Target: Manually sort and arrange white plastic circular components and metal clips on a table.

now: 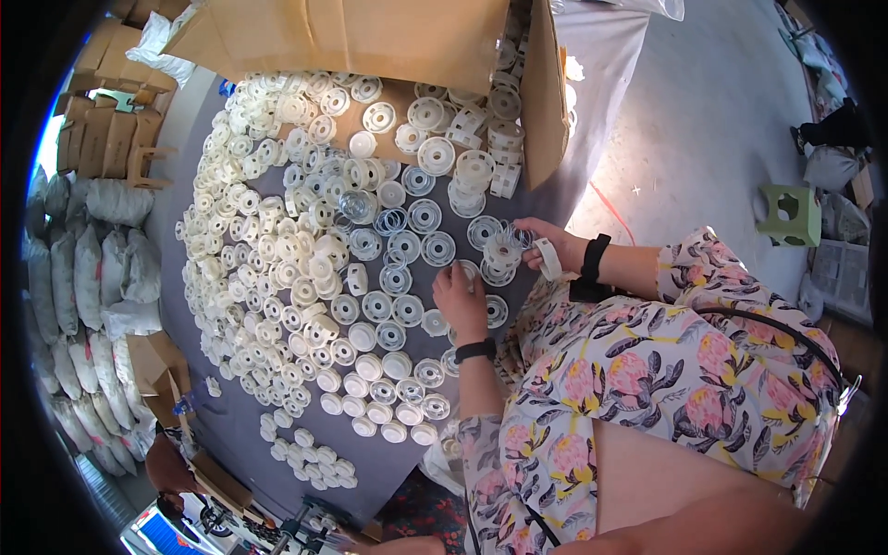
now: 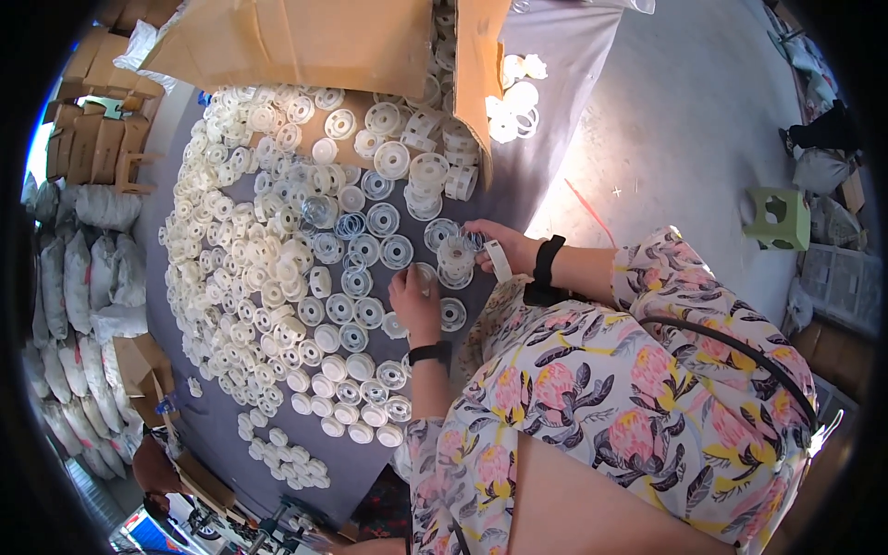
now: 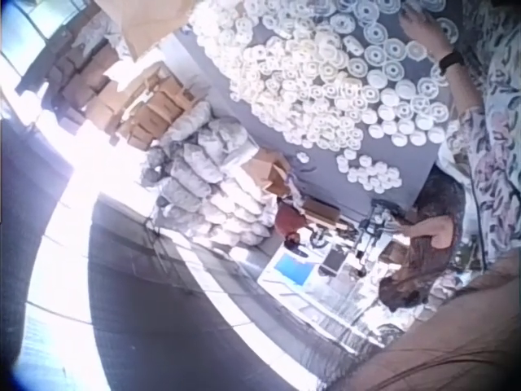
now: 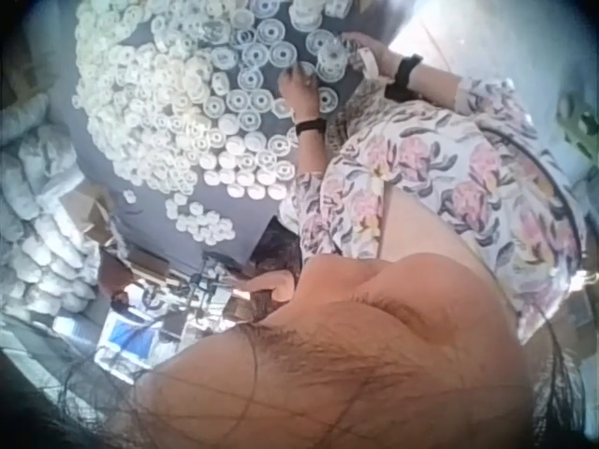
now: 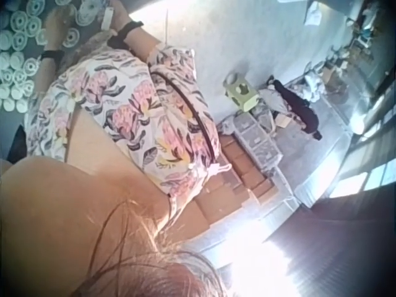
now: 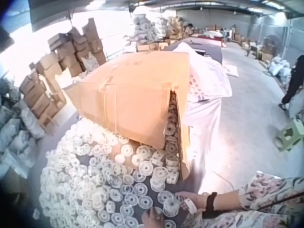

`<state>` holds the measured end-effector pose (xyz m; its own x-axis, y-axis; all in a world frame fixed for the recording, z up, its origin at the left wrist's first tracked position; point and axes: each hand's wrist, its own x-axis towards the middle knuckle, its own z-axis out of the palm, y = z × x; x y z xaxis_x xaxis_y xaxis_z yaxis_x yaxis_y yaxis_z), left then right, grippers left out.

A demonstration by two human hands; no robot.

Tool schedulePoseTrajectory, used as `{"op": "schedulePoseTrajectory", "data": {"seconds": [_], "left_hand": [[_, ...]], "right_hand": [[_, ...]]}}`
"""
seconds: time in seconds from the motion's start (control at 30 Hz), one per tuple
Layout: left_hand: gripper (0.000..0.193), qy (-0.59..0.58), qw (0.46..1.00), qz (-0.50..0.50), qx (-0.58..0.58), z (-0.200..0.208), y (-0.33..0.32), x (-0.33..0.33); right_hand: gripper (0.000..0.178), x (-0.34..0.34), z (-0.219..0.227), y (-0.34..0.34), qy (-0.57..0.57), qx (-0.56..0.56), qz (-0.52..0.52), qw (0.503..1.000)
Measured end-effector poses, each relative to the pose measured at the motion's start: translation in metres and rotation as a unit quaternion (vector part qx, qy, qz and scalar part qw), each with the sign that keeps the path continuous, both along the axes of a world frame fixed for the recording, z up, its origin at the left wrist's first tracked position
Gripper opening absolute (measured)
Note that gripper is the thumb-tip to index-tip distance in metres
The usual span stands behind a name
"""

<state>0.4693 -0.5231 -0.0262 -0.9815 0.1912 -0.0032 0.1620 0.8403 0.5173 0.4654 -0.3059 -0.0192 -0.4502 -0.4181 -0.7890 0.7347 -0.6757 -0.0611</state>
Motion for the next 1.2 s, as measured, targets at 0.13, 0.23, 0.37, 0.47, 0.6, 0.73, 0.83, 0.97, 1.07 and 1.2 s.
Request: {"op": "schedulePoseTrajectory", "data": {"seconds": [0.13, 0.23, 0.37, 0.47, 0.6, 0.73, 0.83, 0.97, 1.07, 1.2], "left_hand": [[0.039, -0.022, 1.0, 0.002, -0.021, 0.005, 0.0, -0.001], [0.036, 0.055, 0.997, 0.038, 0.03, 0.008, -0.007, -0.006], [0.039, 0.067, 0.99, 0.088, 0.086, 0.013, -0.04, -0.052], [0.043, 0.115, 0.975, 0.163, 0.099, 0.016, -0.075, -0.089], [0.05, 0.126, 0.963, 0.238, -0.015, 0.002, -0.116, -0.137], [0.052, 0.028, 0.974, 0.205, -0.094, -0.014, -0.165, -0.16], [0.049, -0.092, 0.964, 0.175, -0.177, -0.001, -0.156, -0.154], [0.043, 0.122, 0.944, 0.292, 0.093, 0.011, -0.126, -0.112], [0.042, -0.15, 0.845, 0.328, 0.395, 0.029, -0.091, -0.049], [0.042, -0.247, 0.736, 0.355, 0.521, 0.043, -0.035, 0.013]], "right_hand": [[0.023, -0.003, 0.01, 0.001, 0.012, -0.007, 0.013, 1.0], [0.027, -0.014, 0.021, -0.005, 0.029, 0.045, 0.014, 0.998], [0.034, -0.048, 0.029, -0.028, 0.056, 0.087, 0.003, 0.995], [0.035, -0.069, 0.042, -0.044, 0.009, 0.119, -0.018, 0.993], [0.038, -0.077, 0.029, -0.042, 0.029, 0.08, -0.02, 0.996], [0.039, -0.074, 0.02, -0.041, 0.006, 0.091, 0.007, 0.996], [0.038, -0.066, 0.016, -0.038, -0.006, 0.127, 0.01, 0.992], [0.03, -0.053, 0.014, -0.029, 0.058, -0.01, 0.05, 0.997], [0.028, -0.047, 0.023, -0.045, 0.095, -0.066, 0.099, 0.988], [0.027, -0.032, 0.033, -0.081, 0.192, 0.028, 0.247, 0.949]]}}
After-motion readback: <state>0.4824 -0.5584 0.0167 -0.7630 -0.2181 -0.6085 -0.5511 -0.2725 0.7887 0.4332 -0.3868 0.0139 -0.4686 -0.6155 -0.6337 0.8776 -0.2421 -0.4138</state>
